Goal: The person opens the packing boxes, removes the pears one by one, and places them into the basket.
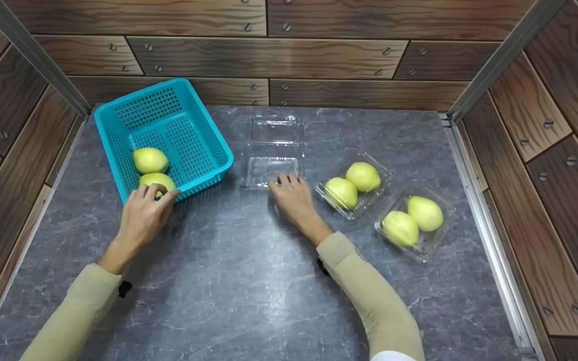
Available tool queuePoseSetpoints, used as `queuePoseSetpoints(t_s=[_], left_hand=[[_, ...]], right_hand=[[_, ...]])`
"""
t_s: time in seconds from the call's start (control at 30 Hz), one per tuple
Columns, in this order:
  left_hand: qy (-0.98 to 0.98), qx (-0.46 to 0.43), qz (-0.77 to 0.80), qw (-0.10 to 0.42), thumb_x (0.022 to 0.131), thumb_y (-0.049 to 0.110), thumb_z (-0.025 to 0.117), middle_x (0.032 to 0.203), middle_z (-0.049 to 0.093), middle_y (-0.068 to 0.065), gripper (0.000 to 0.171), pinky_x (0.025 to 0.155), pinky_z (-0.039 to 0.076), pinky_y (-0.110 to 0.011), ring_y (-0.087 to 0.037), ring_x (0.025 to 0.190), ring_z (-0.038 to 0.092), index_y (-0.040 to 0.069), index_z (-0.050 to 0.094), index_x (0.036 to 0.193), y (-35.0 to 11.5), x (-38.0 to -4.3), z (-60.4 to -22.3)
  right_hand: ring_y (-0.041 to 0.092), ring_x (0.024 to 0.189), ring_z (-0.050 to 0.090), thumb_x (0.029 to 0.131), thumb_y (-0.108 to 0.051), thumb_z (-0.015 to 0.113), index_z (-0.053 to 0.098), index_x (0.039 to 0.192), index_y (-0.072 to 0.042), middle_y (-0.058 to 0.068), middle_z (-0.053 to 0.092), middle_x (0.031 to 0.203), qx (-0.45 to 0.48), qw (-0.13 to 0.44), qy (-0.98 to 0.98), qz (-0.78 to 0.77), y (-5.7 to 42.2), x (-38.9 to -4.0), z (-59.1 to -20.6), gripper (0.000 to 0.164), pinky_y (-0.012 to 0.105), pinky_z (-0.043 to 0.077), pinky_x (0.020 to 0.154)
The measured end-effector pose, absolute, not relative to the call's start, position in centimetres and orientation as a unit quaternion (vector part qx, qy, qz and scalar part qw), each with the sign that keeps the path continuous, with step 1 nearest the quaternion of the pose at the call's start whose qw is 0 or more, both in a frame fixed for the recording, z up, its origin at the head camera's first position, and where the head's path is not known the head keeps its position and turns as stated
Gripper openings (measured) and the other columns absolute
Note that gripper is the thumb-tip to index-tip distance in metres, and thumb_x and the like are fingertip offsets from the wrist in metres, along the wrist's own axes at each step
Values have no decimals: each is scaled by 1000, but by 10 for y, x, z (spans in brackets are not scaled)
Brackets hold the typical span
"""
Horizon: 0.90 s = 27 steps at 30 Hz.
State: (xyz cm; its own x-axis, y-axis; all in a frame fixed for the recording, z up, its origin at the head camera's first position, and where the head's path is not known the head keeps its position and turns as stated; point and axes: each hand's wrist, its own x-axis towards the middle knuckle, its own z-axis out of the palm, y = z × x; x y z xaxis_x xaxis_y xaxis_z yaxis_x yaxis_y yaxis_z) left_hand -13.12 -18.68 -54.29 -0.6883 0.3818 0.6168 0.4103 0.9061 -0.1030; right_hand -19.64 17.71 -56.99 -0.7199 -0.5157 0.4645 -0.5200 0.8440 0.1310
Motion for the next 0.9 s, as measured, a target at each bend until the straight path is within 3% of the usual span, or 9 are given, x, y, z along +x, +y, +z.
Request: queuePoseSetpoints(t_s=[0.23, 0.47, 0.67, 0.9], left_hand=[[-919, -215, -22, 330, 92, 10, 75, 101, 69, -12, 24, 65, 54, -44, -32, 82, 59, 19, 77, 115, -187, -131, -543], [-919, -215, -27, 330, 91, 10, 77, 100, 69, -12, 25, 65, 53, -43, -32, 83, 60, 18, 77, 115, -187, -132, -544], [-922, -212, -32, 323, 91, 10, 77, 101, 70, -12, 25, 66, 54, -43, -32, 84, 60, 18, 77, 115, -186, -132, -543], [-921, -211, -32, 327, 91, 9, 77, 101, 70, -12, 26, 65, 53, -42, -32, 83, 59, 19, 77, 115, -186, -130, -542]], right_hand=[[30, 93, 68, 97, -6, 62, 72, 117, -17, 11, 71, 103, 272, 229, -935, -1, 173, -210, -568, 25, 43, 62, 74], [32, 98, 67, 97, -10, 66, 71, 120, -17, 12, 70, 106, 267, 200, -943, 16, 168, -218, -565, 24, 45, 63, 78], [33, 104, 67, 96, -3, 64, 71, 124, -17, 13, 70, 112, 264, 184, -947, 20, 161, -223, -562, 32, 46, 63, 82], [35, 104, 67, 97, -3, 62, 67, 123, -15, 15, 69, 112, 268, 168, -949, 12, 153, -230, -562, 29, 47, 63, 83]])
